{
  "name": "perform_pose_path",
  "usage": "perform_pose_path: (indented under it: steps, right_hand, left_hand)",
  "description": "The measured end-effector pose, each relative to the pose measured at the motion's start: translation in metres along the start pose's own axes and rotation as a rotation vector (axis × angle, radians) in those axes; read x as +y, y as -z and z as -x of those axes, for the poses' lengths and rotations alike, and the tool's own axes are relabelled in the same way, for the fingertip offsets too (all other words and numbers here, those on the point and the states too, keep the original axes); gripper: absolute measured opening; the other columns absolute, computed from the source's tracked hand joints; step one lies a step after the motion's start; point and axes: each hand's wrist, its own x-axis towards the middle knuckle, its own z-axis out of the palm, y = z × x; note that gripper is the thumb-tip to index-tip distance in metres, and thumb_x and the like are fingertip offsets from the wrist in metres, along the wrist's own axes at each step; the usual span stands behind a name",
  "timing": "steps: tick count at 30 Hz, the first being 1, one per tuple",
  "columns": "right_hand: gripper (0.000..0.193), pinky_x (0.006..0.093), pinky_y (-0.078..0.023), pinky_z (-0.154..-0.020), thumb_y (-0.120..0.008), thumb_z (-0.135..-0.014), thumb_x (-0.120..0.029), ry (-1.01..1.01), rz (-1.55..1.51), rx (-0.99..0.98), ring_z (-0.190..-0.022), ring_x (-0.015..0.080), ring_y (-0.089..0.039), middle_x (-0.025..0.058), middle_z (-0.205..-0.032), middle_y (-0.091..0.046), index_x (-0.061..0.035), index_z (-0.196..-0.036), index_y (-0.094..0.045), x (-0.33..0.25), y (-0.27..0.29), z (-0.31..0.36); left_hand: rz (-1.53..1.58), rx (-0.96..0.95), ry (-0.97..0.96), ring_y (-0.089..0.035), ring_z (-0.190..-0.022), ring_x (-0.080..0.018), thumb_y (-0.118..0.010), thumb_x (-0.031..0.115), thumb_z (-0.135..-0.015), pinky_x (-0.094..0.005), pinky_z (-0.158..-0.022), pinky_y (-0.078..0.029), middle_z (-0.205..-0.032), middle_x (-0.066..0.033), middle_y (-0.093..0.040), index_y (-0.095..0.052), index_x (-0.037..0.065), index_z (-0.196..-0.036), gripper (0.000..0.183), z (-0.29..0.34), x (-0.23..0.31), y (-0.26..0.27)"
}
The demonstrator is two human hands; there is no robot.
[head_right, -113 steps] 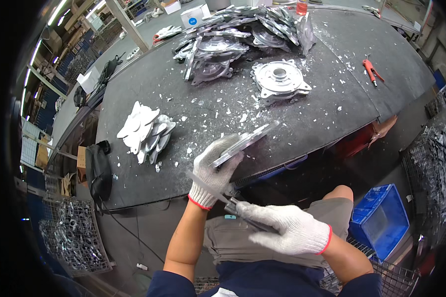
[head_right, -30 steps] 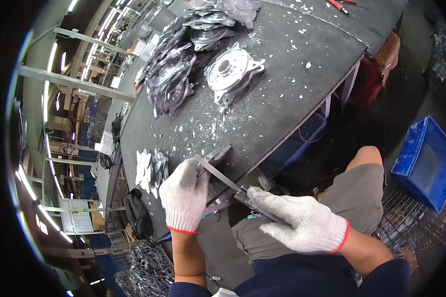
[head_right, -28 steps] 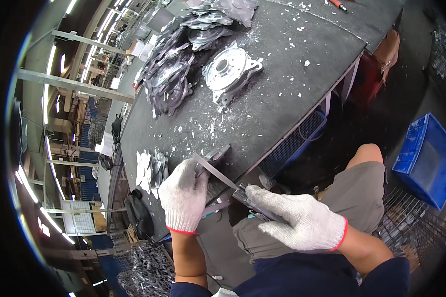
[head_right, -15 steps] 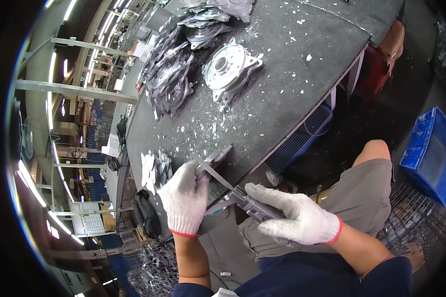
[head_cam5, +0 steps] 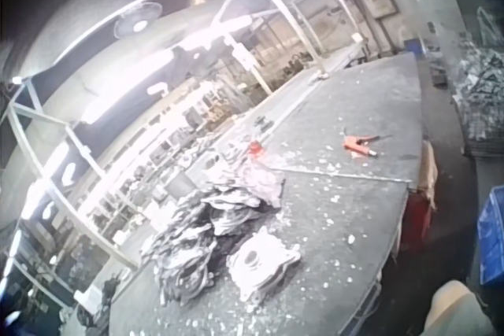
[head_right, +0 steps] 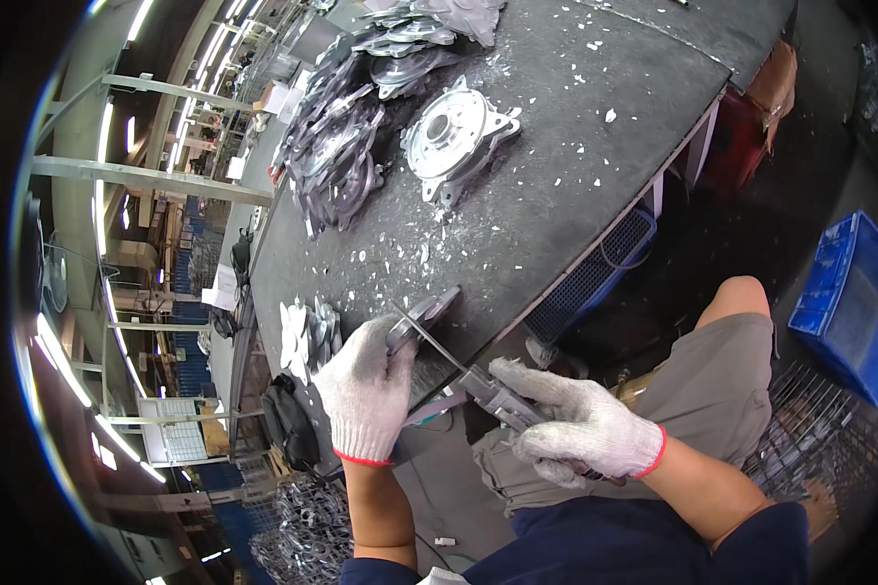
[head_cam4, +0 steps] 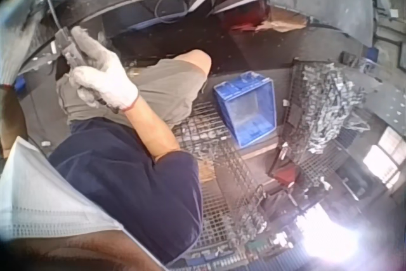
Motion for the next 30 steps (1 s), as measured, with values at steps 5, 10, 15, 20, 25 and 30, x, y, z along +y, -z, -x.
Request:
perform_pose_path:
  steps: [5,10,15,20,25,30]
  right_hand:
    - [0.083,0.0287,-0.056,-0.063,-0.075,-0.102,-0.009,0.032,0.310,0.040,-0.074,0.0146,-0.069,0.0132,-0.114,-0.072,-0.0038,-0.174,-0.033,-0.018,-0.018,0.005]
    - [0.075,0.0363,-0.062,-0.088,-0.077,-0.102,-0.011,0.549,1.063,0.055,-0.102,0.0212,-0.079,0.0149,-0.138,-0.075,0.0003,-0.168,-0.044,-0.011,-0.014,0.000]
    - [0.070,0.0431,-0.062,-0.096,-0.077,-0.100,-0.016,0.480,1.253,0.123,-0.113,0.0364,-0.078,0.0215,-0.133,-0.076,-0.0021,-0.164,-0.050,-0.019,-0.037,0.005]
    - [0.070,0.0435,-0.062,-0.095,-0.077,-0.100,-0.014,0.343,1.397,0.149,-0.110,0.0356,-0.078,0.0236,-0.132,-0.075,-0.0025,-0.164,-0.050,-0.016,-0.048,0.005]
    - [0.075,0.0377,-0.062,-0.094,-0.077,-0.104,-0.011,0.223,0.712,0.158,-0.113,0.0210,-0.076,0.0128,-0.143,-0.073,-0.0006,-0.170,-0.042,-0.009,-0.030,0.014]
    - [0.077,0.0376,-0.063,-0.087,-0.079,-0.102,-0.011,-0.006,0.489,0.210,-0.103,0.0213,-0.079,0.0139,-0.142,-0.074,0.0010,-0.169,-0.043,-0.015,-0.037,0.012]
  left_hand:
    - [0.002,0.038,-0.027,-0.078,-0.092,-0.0358,-0.081,0.011,-0.090,-0.0431,-0.079,-0.062,-0.106,-0.0133,-0.079,-0.075,0.009,-0.116,0.026,0.004,-0.005,0.003]
    - [0.025,0.025,-0.018,-0.076,-0.088,-0.0393,-0.080,0.007,-0.088,-0.0436,-0.076,-0.060,-0.098,-0.0165,-0.076,-0.075,0.006,-0.113,0.026,0.001,-0.003,-0.001]
    - [0.026,0.015,0.000,-0.076,-0.088,-0.0387,-0.079,0.008,-0.089,-0.0435,-0.075,-0.060,-0.098,-0.0158,-0.077,-0.075,0.006,-0.113,0.025,0.004,-0.004,-0.004]
    - [0.025,-0.017,0.028,-0.077,-0.089,-0.0382,-0.079,0.009,-0.089,-0.0433,-0.075,-0.061,-0.099,-0.0151,-0.077,-0.074,0.007,-0.114,0.025,0.004,-0.004,-0.003]
    - [-0.024,0.018,-0.002,-0.076,-0.089,-0.0380,-0.080,0.014,-0.091,-0.0449,-0.074,-0.060,-0.097,-0.0139,-0.076,-0.073,0.008,-0.111,0.022,0.006,-0.004,-0.001]
    - [-0.030,-0.003,-0.020,-0.075,-0.086,-0.0356,-0.079,0.017,-0.093,-0.0454,-0.073,-0.059,-0.095,-0.0122,-0.074,-0.071,0.010,-0.112,0.022,0.007,-0.008,-0.006]
